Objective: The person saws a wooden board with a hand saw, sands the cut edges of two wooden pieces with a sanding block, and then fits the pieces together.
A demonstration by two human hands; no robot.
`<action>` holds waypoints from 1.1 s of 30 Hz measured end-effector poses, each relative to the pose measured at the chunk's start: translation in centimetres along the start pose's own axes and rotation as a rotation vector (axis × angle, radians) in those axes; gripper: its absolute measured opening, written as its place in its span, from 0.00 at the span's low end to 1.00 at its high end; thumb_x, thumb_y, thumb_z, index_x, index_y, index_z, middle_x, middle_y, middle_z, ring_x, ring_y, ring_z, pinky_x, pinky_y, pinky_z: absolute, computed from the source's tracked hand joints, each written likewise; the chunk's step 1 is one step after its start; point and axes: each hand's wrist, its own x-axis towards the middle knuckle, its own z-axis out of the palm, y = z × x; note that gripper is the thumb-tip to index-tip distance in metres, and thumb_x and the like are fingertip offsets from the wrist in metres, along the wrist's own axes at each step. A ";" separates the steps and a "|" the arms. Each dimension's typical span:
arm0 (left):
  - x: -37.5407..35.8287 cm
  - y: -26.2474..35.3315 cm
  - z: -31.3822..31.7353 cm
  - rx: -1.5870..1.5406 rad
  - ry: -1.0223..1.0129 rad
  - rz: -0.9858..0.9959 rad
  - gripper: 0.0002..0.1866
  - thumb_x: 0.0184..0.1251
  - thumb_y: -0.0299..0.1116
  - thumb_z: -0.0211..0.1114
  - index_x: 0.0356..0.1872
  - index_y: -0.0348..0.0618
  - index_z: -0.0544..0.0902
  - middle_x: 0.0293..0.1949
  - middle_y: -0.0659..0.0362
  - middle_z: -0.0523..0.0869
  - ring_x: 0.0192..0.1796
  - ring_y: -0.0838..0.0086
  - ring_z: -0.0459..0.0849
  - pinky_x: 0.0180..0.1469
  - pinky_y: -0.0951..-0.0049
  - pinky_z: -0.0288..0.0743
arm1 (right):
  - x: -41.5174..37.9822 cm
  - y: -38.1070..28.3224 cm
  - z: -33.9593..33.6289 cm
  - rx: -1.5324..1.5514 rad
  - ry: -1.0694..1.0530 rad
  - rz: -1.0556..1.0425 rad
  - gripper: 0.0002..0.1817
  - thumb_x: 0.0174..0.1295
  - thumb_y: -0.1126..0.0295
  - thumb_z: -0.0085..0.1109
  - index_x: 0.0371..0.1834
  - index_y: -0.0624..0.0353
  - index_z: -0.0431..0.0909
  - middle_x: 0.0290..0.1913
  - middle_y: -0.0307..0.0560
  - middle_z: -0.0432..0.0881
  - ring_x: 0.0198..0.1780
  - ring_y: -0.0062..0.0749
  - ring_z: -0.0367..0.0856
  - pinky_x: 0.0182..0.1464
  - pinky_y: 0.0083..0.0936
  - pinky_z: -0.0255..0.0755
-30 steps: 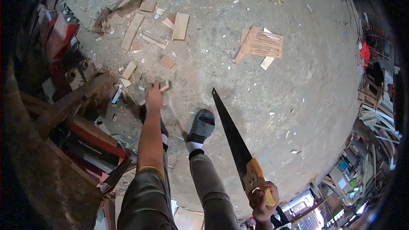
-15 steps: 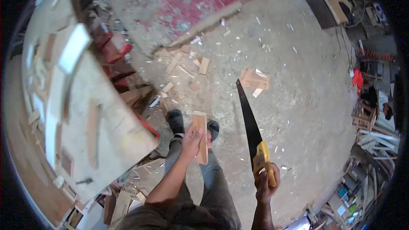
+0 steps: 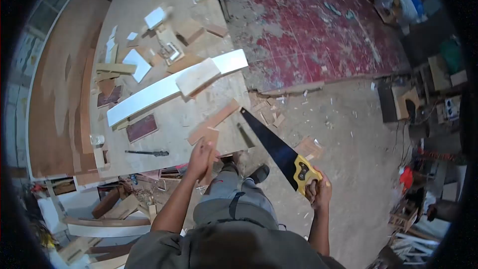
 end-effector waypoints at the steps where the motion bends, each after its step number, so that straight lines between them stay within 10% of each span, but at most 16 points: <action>1: -0.2 0.0 -2.2 -0.013 0.013 0.001 0.20 0.82 0.43 0.51 0.62 0.38 0.70 0.35 0.54 0.85 0.32 0.75 0.84 0.35 0.74 0.81 | 1.4 -0.5 1.1 -0.003 -0.041 0.104 0.38 0.71 0.39 0.51 0.67 0.64 0.70 0.13 0.31 0.56 0.11 0.16 0.54 0.15 0.17 0.51; 10: -1.2 -2.6 -17.6 -0.039 0.390 0.055 0.17 0.82 0.44 0.48 0.55 0.41 0.74 0.32 0.56 0.86 0.33 0.75 0.82 0.38 0.73 0.77 | 11.6 3.4 14.8 -0.007 -0.322 0.467 0.34 0.75 0.40 0.45 0.69 0.58 0.69 0.15 0.30 0.54 0.13 0.17 0.51 0.20 0.17 0.52; 26: -0.3 -2.6 -24.3 -0.226 0.352 0.100 0.16 0.82 0.43 0.50 0.52 0.39 0.75 0.39 0.53 0.89 0.42 0.76 0.85 0.48 0.71 0.76 | 26.9 9.3 28.6 -0.345 -0.616 0.847 0.30 0.75 0.41 0.45 0.63 0.55 0.75 0.16 0.29 0.60 0.13 0.15 0.56 0.21 0.16 0.56; 29: -0.3 -3.5 -24.1 -0.206 0.374 0.056 0.16 0.82 0.42 0.50 0.53 0.39 0.75 0.39 0.54 0.89 0.43 0.76 0.85 0.48 0.71 0.76 | 28.6 11.8 30.3 -0.940 -0.406 0.499 0.29 0.67 0.41 0.59 0.40 0.63 0.84 0.22 0.39 0.80 0.21 0.29 0.78 0.28 0.26 0.73; 33: -1.3 -3.2 -22.9 -0.196 0.428 0.094 0.16 0.82 0.42 0.51 0.53 0.39 0.74 0.39 0.54 0.89 0.44 0.74 0.86 0.49 0.71 0.76 | 29.3 14.2 31.4 -1.340 -0.300 -0.138 0.34 0.56 0.38 0.69 0.37 0.66 0.84 0.31 0.54 0.88 0.31 0.39 0.87 0.37 0.31 0.78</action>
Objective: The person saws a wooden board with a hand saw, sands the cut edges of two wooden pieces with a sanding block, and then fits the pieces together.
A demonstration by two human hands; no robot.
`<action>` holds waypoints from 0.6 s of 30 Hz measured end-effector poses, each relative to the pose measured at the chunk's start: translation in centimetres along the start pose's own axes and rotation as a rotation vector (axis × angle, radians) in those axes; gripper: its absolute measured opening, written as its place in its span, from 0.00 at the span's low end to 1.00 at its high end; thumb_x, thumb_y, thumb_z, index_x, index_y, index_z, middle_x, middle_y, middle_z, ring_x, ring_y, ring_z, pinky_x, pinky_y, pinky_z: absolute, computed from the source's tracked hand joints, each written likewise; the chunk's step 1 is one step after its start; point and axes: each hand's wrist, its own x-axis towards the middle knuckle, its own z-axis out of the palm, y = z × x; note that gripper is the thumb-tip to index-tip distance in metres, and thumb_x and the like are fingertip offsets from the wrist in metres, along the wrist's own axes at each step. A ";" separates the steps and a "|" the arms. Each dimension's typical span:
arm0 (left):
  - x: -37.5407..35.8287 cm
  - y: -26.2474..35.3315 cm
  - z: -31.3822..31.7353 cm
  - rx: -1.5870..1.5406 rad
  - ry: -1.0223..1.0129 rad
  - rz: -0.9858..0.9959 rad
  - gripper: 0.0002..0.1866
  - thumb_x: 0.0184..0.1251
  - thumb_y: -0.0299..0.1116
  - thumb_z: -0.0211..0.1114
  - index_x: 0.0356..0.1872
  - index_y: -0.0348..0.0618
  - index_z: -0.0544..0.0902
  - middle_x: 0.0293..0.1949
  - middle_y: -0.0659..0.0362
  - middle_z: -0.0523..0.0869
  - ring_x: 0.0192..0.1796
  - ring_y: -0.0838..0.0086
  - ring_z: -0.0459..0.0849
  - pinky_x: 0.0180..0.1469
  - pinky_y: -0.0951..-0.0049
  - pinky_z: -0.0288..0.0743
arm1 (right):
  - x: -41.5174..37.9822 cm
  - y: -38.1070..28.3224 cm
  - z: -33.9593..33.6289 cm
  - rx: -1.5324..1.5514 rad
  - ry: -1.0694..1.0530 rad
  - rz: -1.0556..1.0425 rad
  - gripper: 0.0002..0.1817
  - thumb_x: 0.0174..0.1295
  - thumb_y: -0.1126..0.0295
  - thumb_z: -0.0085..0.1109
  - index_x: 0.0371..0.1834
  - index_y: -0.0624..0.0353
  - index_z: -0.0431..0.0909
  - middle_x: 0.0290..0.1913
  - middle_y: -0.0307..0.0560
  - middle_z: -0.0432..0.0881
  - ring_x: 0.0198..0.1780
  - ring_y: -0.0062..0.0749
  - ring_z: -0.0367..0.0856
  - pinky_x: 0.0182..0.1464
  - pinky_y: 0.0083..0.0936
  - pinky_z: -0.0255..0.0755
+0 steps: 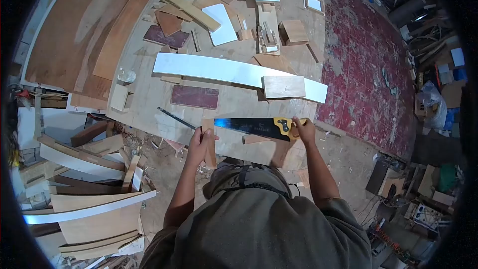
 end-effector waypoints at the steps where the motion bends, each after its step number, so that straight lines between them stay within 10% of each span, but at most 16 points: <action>1: -0.3 -0.1 0.3 -0.003 0.007 0.002 0.16 0.82 0.42 0.51 0.53 0.39 0.74 0.39 0.54 0.89 0.44 0.74 0.86 0.49 0.71 0.76 | 0.0 -0.4 0.2 -0.066 0.031 0.019 0.35 0.55 0.39 0.70 0.41 0.68 0.84 0.32 0.56 0.87 0.34 0.44 0.87 0.40 0.34 0.79; 9: -0.3 0.9 2.8 -0.084 0.120 -0.023 0.16 0.82 0.41 0.52 0.53 0.37 0.75 0.42 0.52 0.88 0.46 0.73 0.87 0.47 0.72 0.80 | -2.9 -4.4 -0.1 -0.478 0.309 -0.477 0.31 0.59 0.49 0.68 0.56 0.65 0.81 0.49 0.63 0.81 0.49 0.57 0.81 0.51 0.45 0.76; 13: 1.4 1.9 6.4 -0.183 0.166 -0.033 0.17 0.80 0.41 0.56 0.55 0.35 0.76 0.42 0.55 0.87 0.47 0.74 0.86 0.49 0.72 0.81 | -5.9 -9.8 -0.6 0.419 -0.822 -0.220 0.29 0.70 0.60 0.63 0.70 0.59 0.70 0.56 0.48 0.79 0.57 0.29 0.78 0.53 0.29 0.78; 18: 3.1 2.4 9.3 -0.263 0.072 -0.080 0.19 0.77 0.44 0.61 0.55 0.38 0.80 0.41 0.59 0.85 0.47 0.78 0.83 0.46 0.75 0.80 | -9.0 -14.9 0.1 0.623 -0.967 -0.247 0.30 0.67 0.58 0.67 0.66 0.60 0.70 0.52 0.48 0.80 0.51 0.27 0.80 0.51 0.27 0.77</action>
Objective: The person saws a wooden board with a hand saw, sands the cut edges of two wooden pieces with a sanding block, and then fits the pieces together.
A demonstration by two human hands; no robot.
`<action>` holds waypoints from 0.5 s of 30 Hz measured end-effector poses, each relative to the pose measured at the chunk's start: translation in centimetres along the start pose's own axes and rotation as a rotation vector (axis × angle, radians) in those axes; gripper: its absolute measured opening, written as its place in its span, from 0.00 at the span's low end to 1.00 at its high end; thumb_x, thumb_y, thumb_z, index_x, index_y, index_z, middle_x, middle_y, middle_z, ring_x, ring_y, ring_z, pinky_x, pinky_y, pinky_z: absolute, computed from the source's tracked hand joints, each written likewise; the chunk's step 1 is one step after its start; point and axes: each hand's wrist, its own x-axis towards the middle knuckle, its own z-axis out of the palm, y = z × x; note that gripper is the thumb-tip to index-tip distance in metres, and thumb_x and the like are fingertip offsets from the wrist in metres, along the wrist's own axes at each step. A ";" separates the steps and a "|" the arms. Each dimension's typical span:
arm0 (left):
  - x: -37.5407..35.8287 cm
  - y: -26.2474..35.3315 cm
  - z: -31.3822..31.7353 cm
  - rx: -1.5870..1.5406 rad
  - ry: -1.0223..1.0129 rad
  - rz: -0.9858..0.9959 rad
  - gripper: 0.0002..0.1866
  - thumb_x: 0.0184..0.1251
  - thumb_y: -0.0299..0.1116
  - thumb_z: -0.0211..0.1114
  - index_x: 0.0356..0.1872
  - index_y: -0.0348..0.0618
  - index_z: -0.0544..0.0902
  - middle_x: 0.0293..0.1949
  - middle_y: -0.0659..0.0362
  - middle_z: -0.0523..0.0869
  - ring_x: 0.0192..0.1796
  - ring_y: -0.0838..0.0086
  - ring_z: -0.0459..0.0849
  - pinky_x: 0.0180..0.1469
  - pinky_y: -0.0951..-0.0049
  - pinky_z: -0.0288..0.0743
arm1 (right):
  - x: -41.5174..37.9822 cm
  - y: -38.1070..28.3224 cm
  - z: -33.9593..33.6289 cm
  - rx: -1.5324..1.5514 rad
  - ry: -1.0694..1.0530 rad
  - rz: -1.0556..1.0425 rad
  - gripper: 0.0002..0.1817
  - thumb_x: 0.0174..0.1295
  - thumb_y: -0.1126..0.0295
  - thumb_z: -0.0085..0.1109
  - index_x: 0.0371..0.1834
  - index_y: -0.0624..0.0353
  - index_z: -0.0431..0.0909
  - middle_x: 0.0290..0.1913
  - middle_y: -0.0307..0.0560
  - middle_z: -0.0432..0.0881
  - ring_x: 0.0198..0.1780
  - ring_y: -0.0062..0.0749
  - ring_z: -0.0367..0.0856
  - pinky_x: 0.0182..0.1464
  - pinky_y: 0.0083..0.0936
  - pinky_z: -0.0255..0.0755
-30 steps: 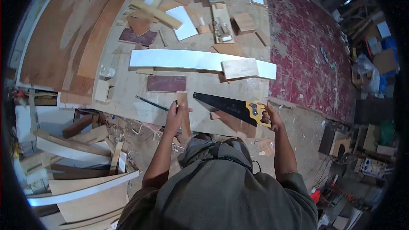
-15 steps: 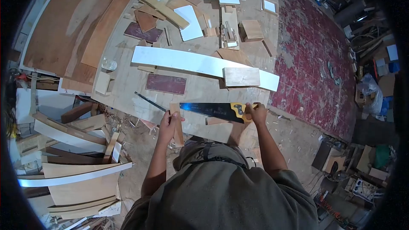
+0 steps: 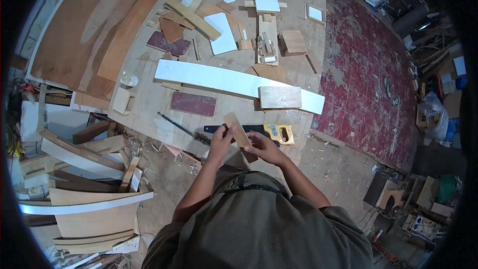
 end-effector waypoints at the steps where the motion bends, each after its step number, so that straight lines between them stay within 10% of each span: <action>1: 0.6 -0.3 -0.1 0.133 -0.074 0.073 0.18 0.77 0.44 0.62 0.54 0.39 0.81 0.41 0.58 0.85 0.47 0.79 0.83 0.45 0.76 0.79 | 0.1 0.3 0.1 0.000 0.012 -0.005 0.30 0.67 0.58 0.67 0.66 0.60 0.70 0.52 0.48 0.80 0.51 0.27 0.80 0.51 0.27 0.77; 5: 4.5 0.3 -3.9 0.213 0.099 0.041 0.25 0.79 0.52 0.54 0.54 0.37 0.81 0.44 0.52 0.86 0.46 0.69 0.83 0.54 0.65 0.76 | -0.2 1.5 0.1 -0.145 0.100 -0.018 0.22 0.70 0.60 0.64 0.59 0.60 0.70 0.43 0.44 0.82 0.45 0.24 0.81 0.46 0.26 0.76; 11: 18.9 -9.3 -15.7 0.571 1.008 -0.347 0.64 0.48 0.77 0.67 0.66 0.19 0.64 0.63 0.30 0.71 0.66 0.40 0.71 0.67 0.48 0.67 | -2.4 0.6 1.4 0.058 0.187 -0.160 0.18 0.71 0.63 0.63 0.54 0.59 0.68 0.47 0.45 0.81 0.49 0.26 0.82 0.52 0.28 0.76; 15: 18.8 -3.2 -12.1 0.512 1.003 -0.489 0.69 0.45 0.76 0.69 0.71 0.21 0.55 0.69 0.32 0.61 0.70 0.37 0.63 0.69 0.42 0.63 | -4.6 -1.9 2.8 0.062 0.295 -0.181 0.18 0.71 0.67 0.61 0.56 0.58 0.65 0.49 0.48 0.81 0.51 0.27 0.81 0.53 0.30 0.76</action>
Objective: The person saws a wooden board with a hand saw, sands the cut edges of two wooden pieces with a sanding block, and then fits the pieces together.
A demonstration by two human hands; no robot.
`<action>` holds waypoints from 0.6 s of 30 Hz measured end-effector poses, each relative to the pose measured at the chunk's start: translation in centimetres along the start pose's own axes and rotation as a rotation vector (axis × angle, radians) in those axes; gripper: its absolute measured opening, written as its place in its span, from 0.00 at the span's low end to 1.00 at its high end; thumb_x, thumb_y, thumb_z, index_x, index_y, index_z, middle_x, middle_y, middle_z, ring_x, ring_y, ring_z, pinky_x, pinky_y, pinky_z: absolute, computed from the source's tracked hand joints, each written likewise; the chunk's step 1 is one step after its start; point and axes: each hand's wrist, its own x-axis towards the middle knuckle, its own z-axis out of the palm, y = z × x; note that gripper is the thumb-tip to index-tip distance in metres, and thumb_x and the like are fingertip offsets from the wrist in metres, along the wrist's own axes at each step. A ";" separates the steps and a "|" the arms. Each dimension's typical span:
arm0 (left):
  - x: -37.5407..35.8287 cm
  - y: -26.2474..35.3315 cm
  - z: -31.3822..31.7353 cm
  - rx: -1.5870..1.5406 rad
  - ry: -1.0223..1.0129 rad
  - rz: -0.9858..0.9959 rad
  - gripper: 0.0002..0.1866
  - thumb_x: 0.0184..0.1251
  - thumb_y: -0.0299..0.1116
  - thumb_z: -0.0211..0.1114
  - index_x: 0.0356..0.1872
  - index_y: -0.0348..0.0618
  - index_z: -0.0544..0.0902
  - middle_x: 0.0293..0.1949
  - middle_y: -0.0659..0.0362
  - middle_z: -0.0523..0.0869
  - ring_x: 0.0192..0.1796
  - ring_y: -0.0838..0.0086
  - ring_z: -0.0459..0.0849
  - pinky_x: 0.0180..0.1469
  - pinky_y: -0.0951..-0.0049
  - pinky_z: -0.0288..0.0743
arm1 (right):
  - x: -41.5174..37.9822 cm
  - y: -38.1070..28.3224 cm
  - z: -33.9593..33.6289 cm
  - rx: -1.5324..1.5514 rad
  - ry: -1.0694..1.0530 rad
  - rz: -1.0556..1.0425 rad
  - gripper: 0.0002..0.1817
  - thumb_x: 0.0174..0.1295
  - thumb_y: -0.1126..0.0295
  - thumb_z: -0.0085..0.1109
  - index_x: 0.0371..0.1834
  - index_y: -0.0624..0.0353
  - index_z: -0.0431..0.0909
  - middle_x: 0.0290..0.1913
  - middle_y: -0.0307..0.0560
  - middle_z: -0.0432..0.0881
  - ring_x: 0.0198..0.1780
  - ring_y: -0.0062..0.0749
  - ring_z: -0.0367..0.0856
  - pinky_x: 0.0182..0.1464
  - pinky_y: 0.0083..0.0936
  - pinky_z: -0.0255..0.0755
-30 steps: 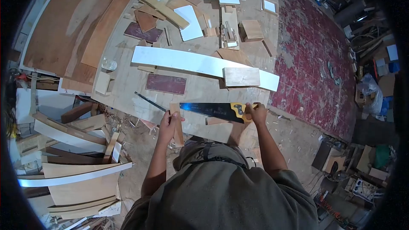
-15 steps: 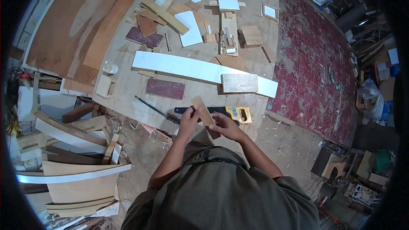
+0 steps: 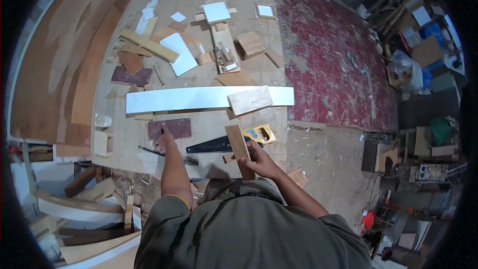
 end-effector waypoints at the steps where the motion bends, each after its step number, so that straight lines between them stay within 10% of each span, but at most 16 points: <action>1: 0.0 0.8 0.3 0.043 0.048 -0.040 0.69 0.44 0.75 0.71 0.71 0.22 0.54 0.69 0.35 0.61 0.69 0.38 0.63 0.68 0.42 0.64 | -0.6 -0.6 0.1 -0.078 0.041 0.013 0.19 0.69 0.68 0.61 0.56 0.57 0.63 0.48 0.46 0.80 0.49 0.25 0.80 0.49 0.29 0.76; 13: 6.0 0.3 1.7 0.047 -0.019 0.048 0.69 0.38 0.63 0.83 0.66 0.24 0.47 0.64 0.35 0.64 0.64 0.46 0.70 0.62 0.49 0.73 | -3.6 -3.7 3.3 -0.271 0.387 -0.099 0.18 0.63 0.71 0.61 0.48 0.58 0.61 0.38 0.45 0.71 0.37 0.27 0.74 0.36 0.29 0.72; 18: 7.2 2.1 3.1 -0.166 -0.067 0.051 0.79 0.39 0.59 0.84 0.74 0.28 0.30 0.76 0.31 0.47 0.72 0.40 0.62 0.70 0.48 0.66 | -3.2 -4.2 4.1 -0.322 0.407 0.022 0.17 0.68 0.62 0.60 0.45 0.56 0.61 0.37 0.46 0.74 0.34 0.27 0.75 0.35 0.28 0.72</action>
